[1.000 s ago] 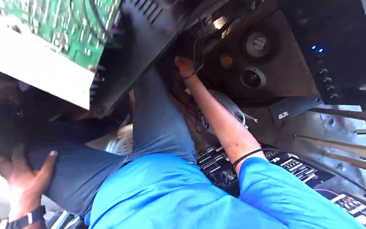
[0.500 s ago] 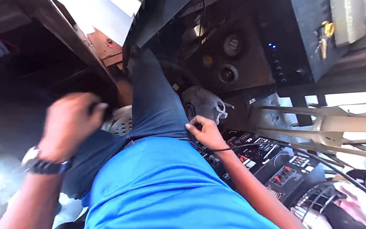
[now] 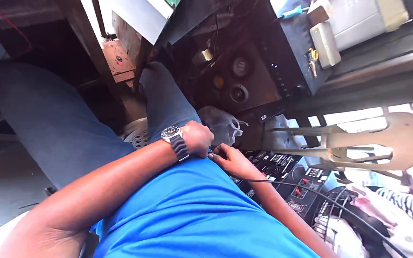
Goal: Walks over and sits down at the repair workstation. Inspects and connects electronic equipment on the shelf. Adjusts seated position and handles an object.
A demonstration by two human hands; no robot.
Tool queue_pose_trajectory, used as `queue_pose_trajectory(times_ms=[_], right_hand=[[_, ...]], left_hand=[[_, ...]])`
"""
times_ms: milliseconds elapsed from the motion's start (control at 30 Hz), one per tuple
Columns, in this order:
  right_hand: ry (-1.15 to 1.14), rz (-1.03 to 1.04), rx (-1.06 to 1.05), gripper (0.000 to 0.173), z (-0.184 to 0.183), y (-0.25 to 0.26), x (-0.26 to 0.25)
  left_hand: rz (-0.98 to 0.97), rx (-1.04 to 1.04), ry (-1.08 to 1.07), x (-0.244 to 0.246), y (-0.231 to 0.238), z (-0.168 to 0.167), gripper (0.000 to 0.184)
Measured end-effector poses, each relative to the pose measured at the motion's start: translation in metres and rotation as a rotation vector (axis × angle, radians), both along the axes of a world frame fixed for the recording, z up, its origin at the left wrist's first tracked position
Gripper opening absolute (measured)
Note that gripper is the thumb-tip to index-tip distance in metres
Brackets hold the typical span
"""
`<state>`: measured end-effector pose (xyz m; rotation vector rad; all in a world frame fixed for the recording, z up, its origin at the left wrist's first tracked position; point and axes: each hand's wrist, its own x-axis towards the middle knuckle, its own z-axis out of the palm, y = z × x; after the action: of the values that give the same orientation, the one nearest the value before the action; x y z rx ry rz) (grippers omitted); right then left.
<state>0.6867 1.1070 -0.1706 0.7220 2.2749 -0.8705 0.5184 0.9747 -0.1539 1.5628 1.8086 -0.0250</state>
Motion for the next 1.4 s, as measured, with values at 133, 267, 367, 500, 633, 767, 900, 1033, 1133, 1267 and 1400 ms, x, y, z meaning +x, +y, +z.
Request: queue_pose_trajectory(times_ms=[133, 267, 367, 500, 633, 767, 900, 1033, 1133, 1267, 1400], right_hand=[[0.016, 0.126, 0.137, 0.038, 0.009, -0.008, -0.009], [0.120, 0.181, 0.100, 0.031, 0.014, -0.005, -0.007], [0.178, 0.209, -0.022, 0.028, 0.024, 0.004, 0.001], [0.213, 0.183, -0.190, 0.023, 0.043, 0.015, 0.014], [0.327, 0.054, -0.349, 0.018, 0.045, 0.013, 0.018], [0.294, 0.068, -0.358, 0.018, 0.053, 0.010, 0.017], [0.206, 0.087, -0.361, 0.015, 0.075, 0.014, 0.029], [0.048, 0.161, -0.384, 0.015, 0.092, 0.023, 0.031], [-0.041, 0.252, -0.294, 0.025, 0.089, 0.033, 0.021], [0.070, 0.185, 0.085, 0.046, 0.070, 0.006, -0.006], [-0.153, 0.318, 0.314, 0.063, 0.049, -0.019, -0.038]], left_hand=[[-0.004, 0.029, 0.095, 0.002, -0.010, 0.001, 0.029], [-0.039, 0.585, -0.003, -0.009, -0.016, -0.033, 0.022], [-0.051, 0.706, -0.014, -0.012, -0.009, -0.033, 0.027], [-0.124, 0.686, 0.021, -0.005, 0.003, -0.015, 0.024], [-0.158, 0.695, -0.001, 0.001, 0.013, -0.011, 0.024], [-0.153, 0.673, -0.020, -0.001, 0.019, -0.013, 0.028], [-0.153, 0.700, -0.022, -0.005, 0.022, -0.016, 0.028], [-0.143, 0.676, -0.025, -0.009, 0.025, -0.024, 0.029], [-0.092, 0.629, -0.051, -0.017, 0.024, -0.045, 0.031], [-0.014, 0.512, -0.168, -0.031, 0.022, -0.065, 0.035], [0.010, 0.485, -0.184, -0.034, 0.021, -0.065, 0.035]])
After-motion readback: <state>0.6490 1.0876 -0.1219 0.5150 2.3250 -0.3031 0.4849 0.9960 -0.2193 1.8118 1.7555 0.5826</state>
